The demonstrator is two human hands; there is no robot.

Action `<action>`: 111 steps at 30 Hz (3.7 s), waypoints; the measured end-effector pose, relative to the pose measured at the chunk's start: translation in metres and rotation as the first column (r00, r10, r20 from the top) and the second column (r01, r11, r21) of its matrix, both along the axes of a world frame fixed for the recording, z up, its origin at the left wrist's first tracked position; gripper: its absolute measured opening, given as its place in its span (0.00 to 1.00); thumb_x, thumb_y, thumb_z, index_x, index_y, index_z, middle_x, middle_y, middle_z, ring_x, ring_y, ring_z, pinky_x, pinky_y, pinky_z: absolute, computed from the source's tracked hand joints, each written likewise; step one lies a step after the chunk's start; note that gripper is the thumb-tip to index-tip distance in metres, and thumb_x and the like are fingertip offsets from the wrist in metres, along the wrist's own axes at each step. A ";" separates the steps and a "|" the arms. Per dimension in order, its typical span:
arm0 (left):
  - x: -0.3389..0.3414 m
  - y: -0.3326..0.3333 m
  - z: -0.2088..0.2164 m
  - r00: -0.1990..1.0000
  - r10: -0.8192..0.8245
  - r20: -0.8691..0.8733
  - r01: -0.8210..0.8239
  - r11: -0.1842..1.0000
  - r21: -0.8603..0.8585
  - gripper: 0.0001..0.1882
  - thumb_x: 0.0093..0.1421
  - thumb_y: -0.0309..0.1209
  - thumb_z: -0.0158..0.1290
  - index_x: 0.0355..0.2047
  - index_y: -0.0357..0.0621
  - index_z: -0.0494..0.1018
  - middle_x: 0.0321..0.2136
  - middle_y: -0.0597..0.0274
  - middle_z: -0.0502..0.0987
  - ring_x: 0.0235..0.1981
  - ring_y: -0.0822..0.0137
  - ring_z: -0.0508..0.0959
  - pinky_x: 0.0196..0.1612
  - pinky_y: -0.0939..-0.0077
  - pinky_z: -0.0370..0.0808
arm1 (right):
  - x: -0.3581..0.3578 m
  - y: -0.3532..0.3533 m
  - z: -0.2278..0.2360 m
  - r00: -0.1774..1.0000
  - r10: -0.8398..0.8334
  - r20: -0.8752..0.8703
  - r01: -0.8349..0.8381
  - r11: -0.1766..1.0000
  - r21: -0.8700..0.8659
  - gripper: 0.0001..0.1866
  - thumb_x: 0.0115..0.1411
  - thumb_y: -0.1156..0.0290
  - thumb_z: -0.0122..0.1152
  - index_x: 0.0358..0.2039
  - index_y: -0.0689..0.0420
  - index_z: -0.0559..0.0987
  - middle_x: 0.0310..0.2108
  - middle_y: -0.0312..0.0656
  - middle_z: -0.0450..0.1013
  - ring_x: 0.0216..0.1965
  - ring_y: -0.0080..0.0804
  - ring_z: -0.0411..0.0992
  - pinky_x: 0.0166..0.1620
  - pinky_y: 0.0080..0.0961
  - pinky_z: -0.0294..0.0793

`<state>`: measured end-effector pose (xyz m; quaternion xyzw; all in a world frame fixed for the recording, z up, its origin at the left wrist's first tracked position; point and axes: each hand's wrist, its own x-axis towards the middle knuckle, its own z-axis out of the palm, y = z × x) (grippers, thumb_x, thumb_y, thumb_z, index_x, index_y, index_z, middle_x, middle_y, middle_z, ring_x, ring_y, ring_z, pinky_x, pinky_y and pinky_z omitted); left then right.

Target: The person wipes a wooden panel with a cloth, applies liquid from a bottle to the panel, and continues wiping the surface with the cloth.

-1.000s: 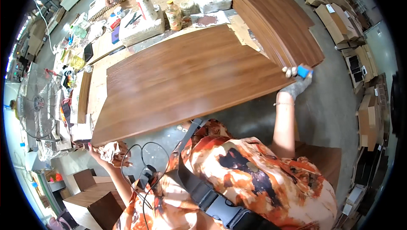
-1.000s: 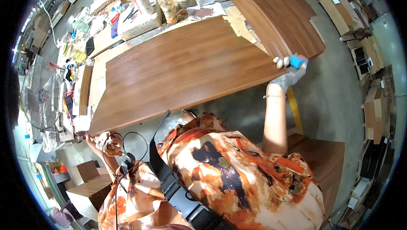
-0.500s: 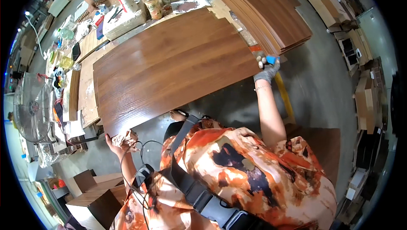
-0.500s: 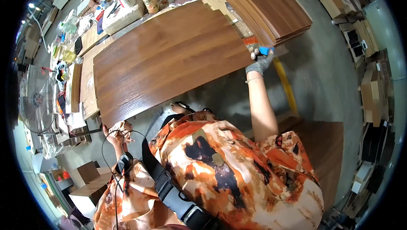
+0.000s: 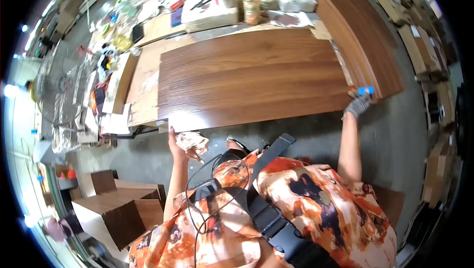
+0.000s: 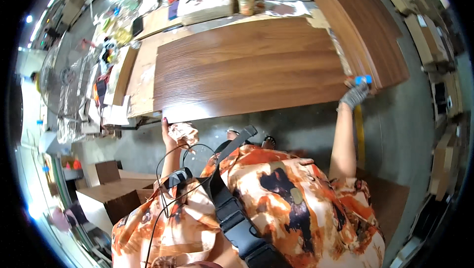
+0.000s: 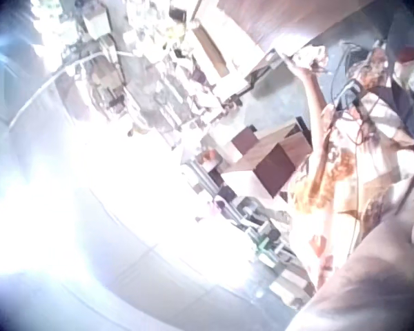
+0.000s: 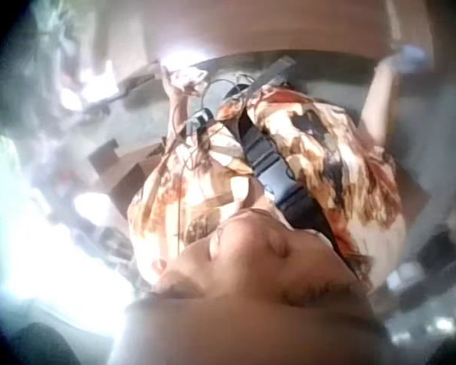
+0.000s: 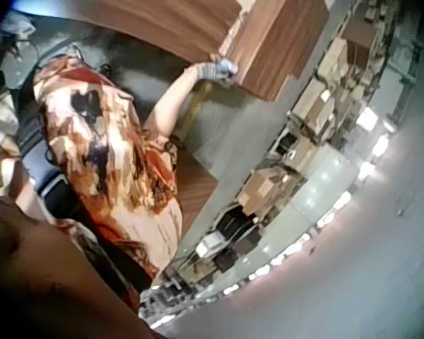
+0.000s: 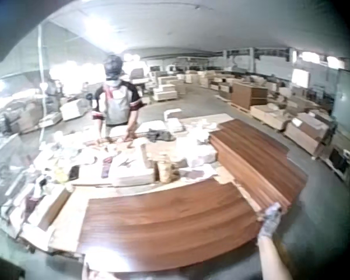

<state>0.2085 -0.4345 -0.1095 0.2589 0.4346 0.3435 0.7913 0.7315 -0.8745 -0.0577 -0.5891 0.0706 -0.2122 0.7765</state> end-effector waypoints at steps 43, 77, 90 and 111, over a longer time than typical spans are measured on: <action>0.198 -0.102 0.126 0.490 0.077 -0.868 0.871 -0.071 0.486 0.30 0.70 0.34 0.48 0.69 0.35 0.57 0.66 0.44 0.63 0.63 0.41 0.65 0.68 0.53 0.60 | 0.249 0.225 -0.032 0.910 0.415 -0.007 -0.068 0.131 -0.989 0.23 0.50 0.57 0.70 0.45 0.54 0.82 0.42 0.53 0.79 0.45 0.52 0.78 0.48 0.44 0.76; 0.123 -0.065 0.075 0.356 0.292 -0.888 0.927 0.006 0.374 0.33 0.73 0.43 0.41 0.72 0.39 0.53 0.73 0.47 0.52 0.74 0.50 0.50 0.75 0.54 0.42 | -0.133 0.174 0.053 0.764 0.534 -0.362 -0.145 -0.406 -0.903 0.24 0.67 0.58 0.51 0.57 0.59 0.75 0.56 0.47 0.70 0.59 0.40 0.66 0.60 0.42 0.62; 0.207 -0.104 0.094 0.661 -0.109 -0.743 0.716 -0.206 0.667 0.31 0.71 0.29 0.41 0.73 0.42 0.50 0.75 0.47 0.43 0.74 0.47 0.50 0.73 0.55 0.50 | -0.241 0.136 0.061 0.748 0.556 -0.362 -0.330 -0.161 -0.930 0.25 0.62 0.58 0.58 0.58 0.51 0.76 0.63 0.53 0.65 0.66 0.52 0.59 0.71 0.56 0.46; 0.093 -0.048 0.129 0.258 -0.077 -0.963 0.876 -0.403 0.267 0.49 0.56 0.43 0.59 0.75 0.48 0.50 0.75 0.49 0.46 0.77 0.50 0.42 0.75 0.52 0.34 | -0.187 0.045 0.041 0.912 0.404 0.070 0.037 0.089 -0.995 0.16 0.64 0.69 0.53 0.51 0.58 0.76 0.49 0.47 0.73 0.49 0.44 0.73 0.56 0.41 0.70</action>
